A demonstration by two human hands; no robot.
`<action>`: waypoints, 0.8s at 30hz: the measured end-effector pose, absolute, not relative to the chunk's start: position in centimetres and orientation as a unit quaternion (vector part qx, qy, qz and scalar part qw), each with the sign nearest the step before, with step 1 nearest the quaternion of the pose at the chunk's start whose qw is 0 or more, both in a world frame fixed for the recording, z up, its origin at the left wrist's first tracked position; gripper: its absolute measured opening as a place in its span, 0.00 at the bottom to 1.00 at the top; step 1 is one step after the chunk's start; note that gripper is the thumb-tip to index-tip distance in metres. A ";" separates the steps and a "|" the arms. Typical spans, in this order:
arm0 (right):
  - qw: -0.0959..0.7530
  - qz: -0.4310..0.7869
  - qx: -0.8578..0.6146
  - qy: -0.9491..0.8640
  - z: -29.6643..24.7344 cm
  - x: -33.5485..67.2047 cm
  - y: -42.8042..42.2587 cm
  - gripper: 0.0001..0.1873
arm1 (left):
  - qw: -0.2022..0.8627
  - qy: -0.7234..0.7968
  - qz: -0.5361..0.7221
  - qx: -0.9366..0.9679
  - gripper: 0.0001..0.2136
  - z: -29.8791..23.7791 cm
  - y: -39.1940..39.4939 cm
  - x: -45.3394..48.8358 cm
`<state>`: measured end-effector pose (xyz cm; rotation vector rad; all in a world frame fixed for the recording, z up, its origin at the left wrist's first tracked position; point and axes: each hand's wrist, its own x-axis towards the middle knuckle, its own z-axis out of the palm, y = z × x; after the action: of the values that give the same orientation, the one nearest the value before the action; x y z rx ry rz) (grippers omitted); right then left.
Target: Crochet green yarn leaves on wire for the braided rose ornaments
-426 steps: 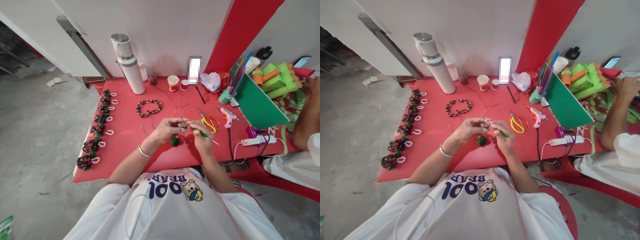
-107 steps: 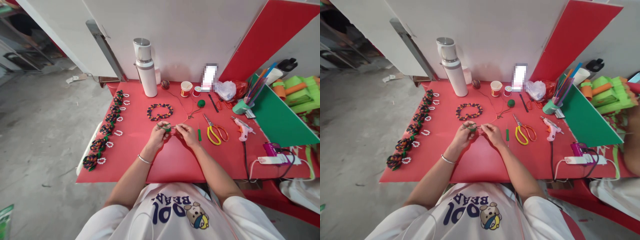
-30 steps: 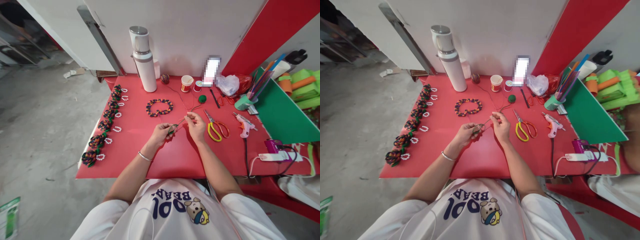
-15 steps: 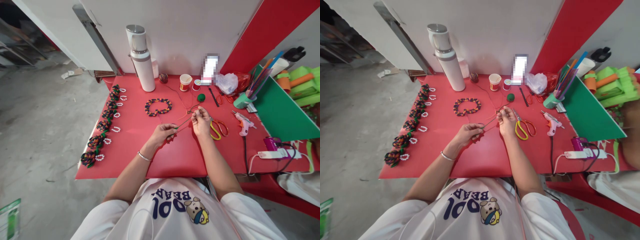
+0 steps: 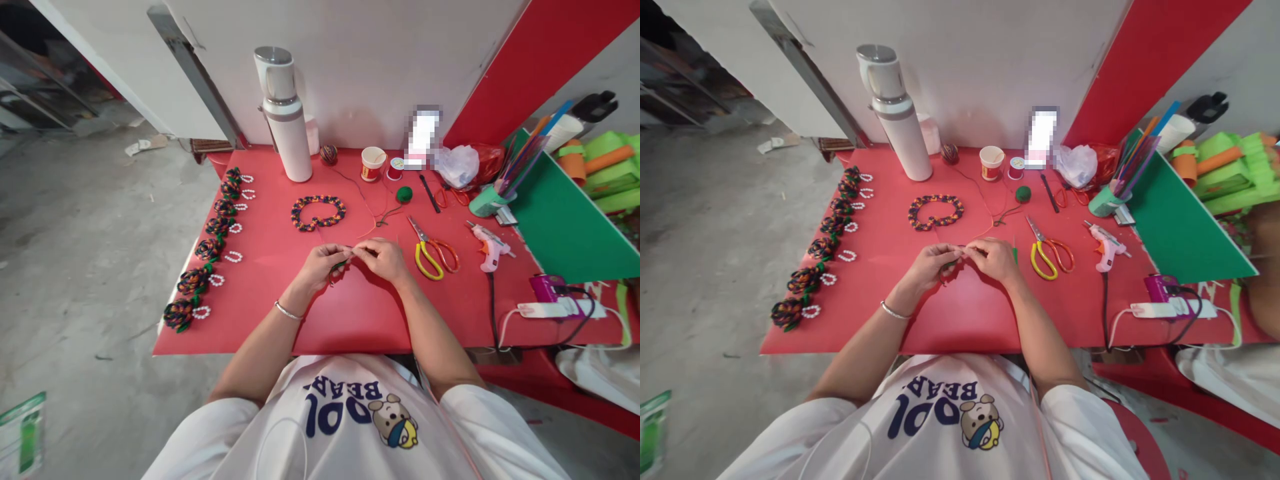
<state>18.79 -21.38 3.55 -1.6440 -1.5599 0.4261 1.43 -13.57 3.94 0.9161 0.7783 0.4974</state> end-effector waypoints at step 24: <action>0.452 0.075 -0.653 -0.603 2.5 18.1 -21.1 0.13 | 0.792 0.337 0.243 0.448 0.18 3.6 -14.2 1.8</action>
<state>18.13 -21.06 2.53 -1.6141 -1.4884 0.1846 1.76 -14.22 3.56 0.9633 0.7253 0.5221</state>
